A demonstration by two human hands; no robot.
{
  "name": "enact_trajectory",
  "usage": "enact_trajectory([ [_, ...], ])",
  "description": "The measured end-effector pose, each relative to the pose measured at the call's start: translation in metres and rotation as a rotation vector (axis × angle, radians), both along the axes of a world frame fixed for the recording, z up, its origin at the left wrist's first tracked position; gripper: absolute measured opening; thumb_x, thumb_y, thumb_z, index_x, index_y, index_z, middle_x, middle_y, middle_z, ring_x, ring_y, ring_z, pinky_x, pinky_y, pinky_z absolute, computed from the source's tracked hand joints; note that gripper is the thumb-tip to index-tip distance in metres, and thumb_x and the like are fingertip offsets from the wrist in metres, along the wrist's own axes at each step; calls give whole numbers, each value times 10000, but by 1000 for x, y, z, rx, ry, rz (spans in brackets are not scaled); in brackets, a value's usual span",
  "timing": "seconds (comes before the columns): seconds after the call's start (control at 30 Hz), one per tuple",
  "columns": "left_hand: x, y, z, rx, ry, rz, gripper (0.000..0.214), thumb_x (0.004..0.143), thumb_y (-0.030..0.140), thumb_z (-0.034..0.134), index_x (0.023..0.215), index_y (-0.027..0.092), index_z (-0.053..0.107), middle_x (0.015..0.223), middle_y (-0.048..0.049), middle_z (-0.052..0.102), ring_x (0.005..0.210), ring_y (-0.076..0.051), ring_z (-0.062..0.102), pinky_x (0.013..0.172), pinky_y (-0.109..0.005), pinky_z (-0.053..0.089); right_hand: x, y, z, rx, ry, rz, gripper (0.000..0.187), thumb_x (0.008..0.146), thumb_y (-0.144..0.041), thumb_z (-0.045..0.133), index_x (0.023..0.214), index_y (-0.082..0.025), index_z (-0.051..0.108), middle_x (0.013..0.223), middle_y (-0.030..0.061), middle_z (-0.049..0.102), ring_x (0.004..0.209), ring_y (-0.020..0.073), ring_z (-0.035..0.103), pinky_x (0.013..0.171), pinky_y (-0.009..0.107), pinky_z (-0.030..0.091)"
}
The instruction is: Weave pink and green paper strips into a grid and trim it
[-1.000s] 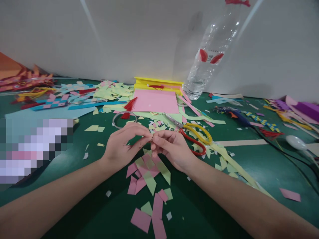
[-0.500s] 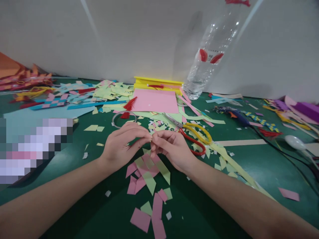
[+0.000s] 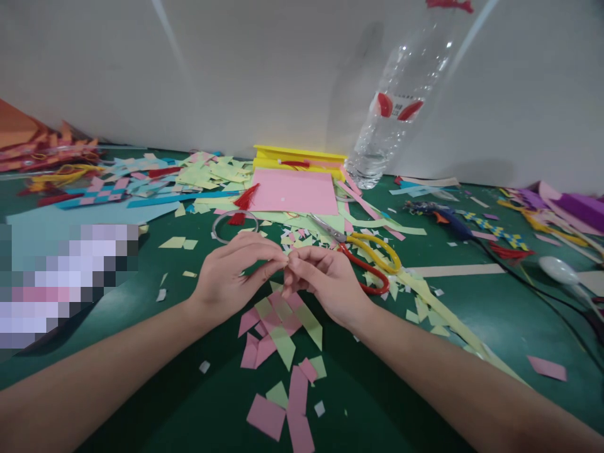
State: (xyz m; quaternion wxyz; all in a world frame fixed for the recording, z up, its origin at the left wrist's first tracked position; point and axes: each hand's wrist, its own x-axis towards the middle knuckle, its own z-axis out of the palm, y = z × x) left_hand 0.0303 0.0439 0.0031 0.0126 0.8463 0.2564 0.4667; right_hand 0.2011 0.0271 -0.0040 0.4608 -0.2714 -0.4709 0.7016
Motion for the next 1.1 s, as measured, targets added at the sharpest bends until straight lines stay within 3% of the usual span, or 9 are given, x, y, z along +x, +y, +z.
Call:
enact_trajectory([
  [0.6,1,-1,-4,-183,-111,5,93,835,119,562,810,189,618,776,-11,682,737,-120,638,698,-230,524,0,3,-3,-1,70,17,141,770,-287,677,781,-148,658,649,-17,656,526,79,639,566,211,565],
  [1.1,0,0,-3,-91,-30,8,106,836,98,562,814,190,610,770,-10,675,765,-125,636,721,-240,525,4,6,-8,17,31,56,78,771,-241,676,770,-164,685,681,-14,686,532,70,648,564,184,561],
])
